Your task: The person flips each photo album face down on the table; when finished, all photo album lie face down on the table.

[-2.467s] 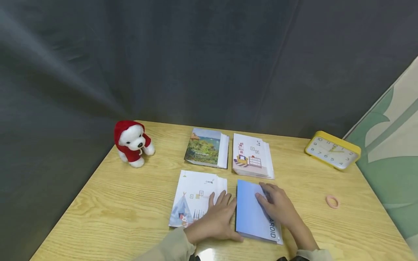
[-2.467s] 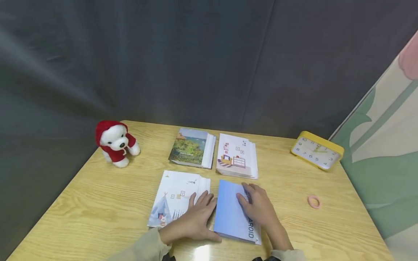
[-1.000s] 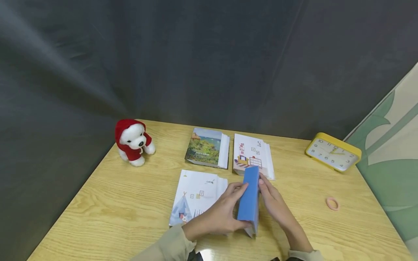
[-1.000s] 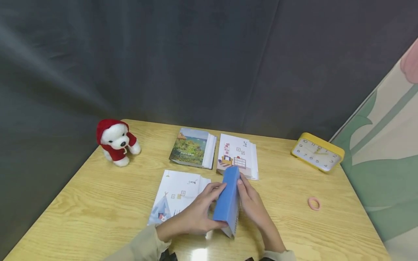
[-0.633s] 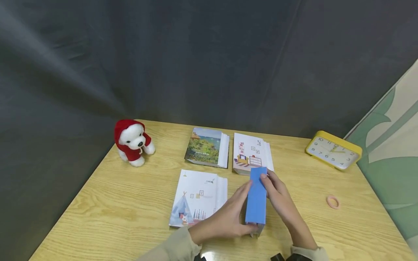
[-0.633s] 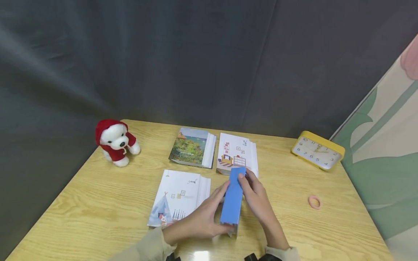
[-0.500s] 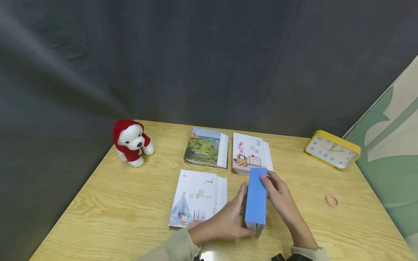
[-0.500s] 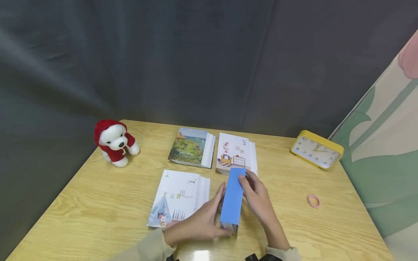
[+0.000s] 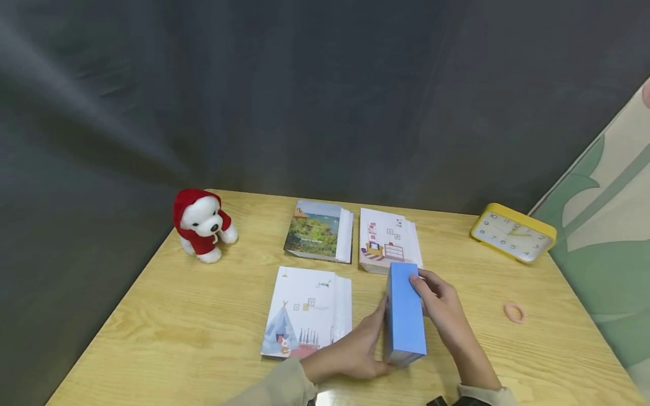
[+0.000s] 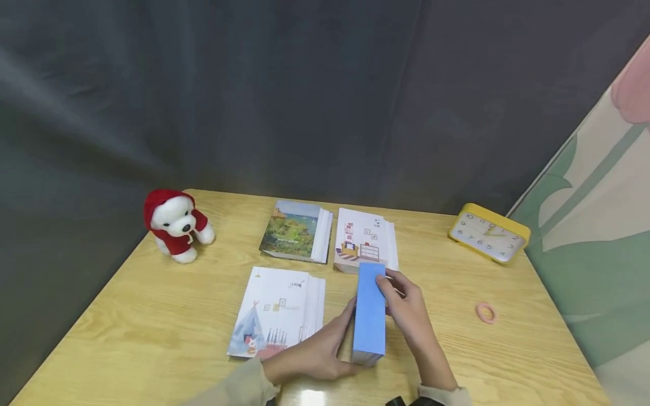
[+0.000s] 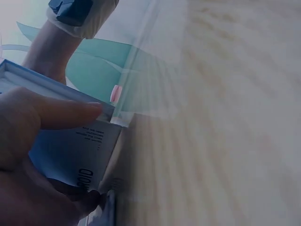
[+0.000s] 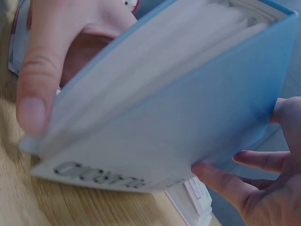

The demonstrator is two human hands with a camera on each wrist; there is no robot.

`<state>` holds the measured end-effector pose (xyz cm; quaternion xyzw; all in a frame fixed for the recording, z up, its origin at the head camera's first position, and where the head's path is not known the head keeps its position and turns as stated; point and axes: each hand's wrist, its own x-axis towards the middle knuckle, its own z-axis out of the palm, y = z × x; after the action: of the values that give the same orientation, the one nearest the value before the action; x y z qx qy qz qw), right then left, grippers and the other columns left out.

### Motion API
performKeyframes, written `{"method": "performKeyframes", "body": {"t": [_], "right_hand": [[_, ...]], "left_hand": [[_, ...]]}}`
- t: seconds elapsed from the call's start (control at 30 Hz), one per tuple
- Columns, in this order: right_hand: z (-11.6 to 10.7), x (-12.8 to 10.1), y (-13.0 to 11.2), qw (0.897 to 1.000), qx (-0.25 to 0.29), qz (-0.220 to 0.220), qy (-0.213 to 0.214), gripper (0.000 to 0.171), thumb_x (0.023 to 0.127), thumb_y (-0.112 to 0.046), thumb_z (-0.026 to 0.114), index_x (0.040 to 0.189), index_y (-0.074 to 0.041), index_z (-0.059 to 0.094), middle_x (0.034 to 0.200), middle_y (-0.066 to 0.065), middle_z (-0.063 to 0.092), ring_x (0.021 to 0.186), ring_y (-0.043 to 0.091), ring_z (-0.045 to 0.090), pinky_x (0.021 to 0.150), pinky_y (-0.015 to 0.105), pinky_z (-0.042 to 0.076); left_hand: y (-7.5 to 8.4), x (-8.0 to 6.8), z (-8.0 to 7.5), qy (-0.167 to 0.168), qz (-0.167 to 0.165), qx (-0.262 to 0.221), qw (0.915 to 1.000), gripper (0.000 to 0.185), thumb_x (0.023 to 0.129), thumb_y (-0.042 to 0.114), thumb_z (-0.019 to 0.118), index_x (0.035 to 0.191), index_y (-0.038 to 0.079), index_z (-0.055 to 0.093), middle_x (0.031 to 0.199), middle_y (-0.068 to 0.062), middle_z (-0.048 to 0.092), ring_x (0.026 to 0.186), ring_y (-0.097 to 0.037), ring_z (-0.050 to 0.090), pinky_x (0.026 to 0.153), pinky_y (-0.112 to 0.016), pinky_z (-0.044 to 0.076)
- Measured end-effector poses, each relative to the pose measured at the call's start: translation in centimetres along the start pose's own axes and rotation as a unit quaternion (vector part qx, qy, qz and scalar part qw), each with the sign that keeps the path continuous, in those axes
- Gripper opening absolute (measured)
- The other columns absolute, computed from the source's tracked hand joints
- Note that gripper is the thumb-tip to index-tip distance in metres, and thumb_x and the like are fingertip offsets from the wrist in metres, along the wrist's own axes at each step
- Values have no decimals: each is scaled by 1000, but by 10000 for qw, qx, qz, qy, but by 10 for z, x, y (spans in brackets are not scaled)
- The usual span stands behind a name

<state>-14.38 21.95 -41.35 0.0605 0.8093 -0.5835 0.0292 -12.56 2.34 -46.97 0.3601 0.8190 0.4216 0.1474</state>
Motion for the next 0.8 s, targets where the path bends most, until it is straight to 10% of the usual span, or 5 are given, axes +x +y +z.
{"method": "performKeyframes", "body": {"t": [0.47, 0.8], "right_hand": [[-15, -8, 9, 9992, 104, 6, 388, 62, 99, -39, 60, 143, 3, 48, 133, 25, 55, 95, 5, 63, 76, 24, 56], [-24, -12, 27, 9851, -1185, -232, 1222, 39, 99, -20, 62, 131, 3, 62, 122, 23, 64, 96, 17, 67, 71, 19, 55]], "left_hand": [[10, -7, -6, -32, -294, 621, 9976, 125, 73, 15, 85, 160, 15, -4, 161, -20, 18, 143, -33, 30, 112, -42, 33], [18, -12, -6, -118, -1047, 1404, 9845, 106, 76, 30, 85, 160, 33, 19, 160, -22, 21, 143, -38, 29, 111, -52, 33]]}}
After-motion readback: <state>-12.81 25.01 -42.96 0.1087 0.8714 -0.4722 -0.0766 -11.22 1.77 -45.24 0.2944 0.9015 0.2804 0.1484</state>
